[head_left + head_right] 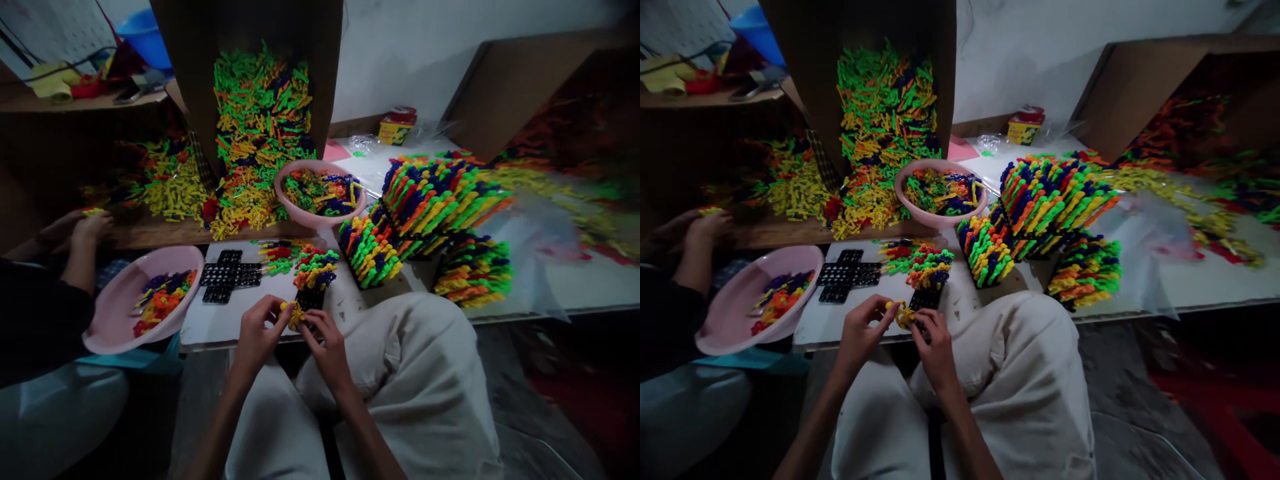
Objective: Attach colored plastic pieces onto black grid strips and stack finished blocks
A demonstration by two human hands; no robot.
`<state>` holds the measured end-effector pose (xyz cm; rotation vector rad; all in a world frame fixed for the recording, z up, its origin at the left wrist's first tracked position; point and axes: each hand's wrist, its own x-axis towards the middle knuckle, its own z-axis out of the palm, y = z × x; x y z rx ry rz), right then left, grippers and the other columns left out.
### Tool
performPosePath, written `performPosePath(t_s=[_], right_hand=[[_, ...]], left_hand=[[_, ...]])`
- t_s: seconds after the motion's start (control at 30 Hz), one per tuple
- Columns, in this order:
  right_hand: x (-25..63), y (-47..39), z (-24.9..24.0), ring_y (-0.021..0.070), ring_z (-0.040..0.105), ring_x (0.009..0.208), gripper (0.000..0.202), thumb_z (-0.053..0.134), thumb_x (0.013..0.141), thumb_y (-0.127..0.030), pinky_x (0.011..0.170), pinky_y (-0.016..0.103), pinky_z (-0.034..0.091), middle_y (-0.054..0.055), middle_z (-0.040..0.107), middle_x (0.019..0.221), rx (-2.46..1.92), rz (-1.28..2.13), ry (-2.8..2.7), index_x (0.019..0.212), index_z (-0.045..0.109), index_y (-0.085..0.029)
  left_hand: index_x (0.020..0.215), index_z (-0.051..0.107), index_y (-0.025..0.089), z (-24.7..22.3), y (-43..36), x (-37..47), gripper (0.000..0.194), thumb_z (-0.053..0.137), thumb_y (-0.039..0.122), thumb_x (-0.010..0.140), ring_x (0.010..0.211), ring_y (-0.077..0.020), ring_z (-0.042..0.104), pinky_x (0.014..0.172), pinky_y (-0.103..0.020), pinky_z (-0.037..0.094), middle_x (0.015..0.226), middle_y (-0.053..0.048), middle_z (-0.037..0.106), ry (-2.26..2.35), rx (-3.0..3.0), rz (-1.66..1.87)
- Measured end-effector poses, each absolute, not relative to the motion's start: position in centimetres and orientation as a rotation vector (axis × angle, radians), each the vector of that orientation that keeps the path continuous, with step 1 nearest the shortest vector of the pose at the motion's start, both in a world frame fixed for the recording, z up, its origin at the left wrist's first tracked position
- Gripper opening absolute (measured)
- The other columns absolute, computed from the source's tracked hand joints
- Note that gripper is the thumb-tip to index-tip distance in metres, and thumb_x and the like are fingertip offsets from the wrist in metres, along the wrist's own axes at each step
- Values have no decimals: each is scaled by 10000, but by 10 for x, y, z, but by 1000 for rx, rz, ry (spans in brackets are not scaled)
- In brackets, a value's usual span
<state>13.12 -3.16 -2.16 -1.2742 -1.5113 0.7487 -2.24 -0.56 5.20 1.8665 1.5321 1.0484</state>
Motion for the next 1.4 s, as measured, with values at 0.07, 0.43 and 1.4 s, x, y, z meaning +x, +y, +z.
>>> performPosePath(t_s=[0.07,0.43,1.4], right_hand=[[133,-30,-24,208,643,1028,171,587,900,-261,875,346,546,70,687,1082,-1288,749,-1516,1038,682,-226],[149,-5,-23,196,672,976,192,508,897,-236,867,343,559,57,708,1018,-1257,764,-1531,1001,669,-224],[218,73,46,172,651,876,92,647,906,-222,819,289,507,33,687,913,-1174,473,-2109,934,735,-223]], left_hand=[[818,647,184,43,-6,-17,242,577,394,916,653,-88,586,632,-188,485,757,9,647,1535,1804,1107],[891,675,197,-21,2,5,216,633,409,874,813,-144,631,717,-241,533,902,-33,690,1479,1698,1168],[1076,702,212,-31,31,48,292,524,402,944,723,-198,654,643,-268,355,920,-86,757,2177,1916,668]])
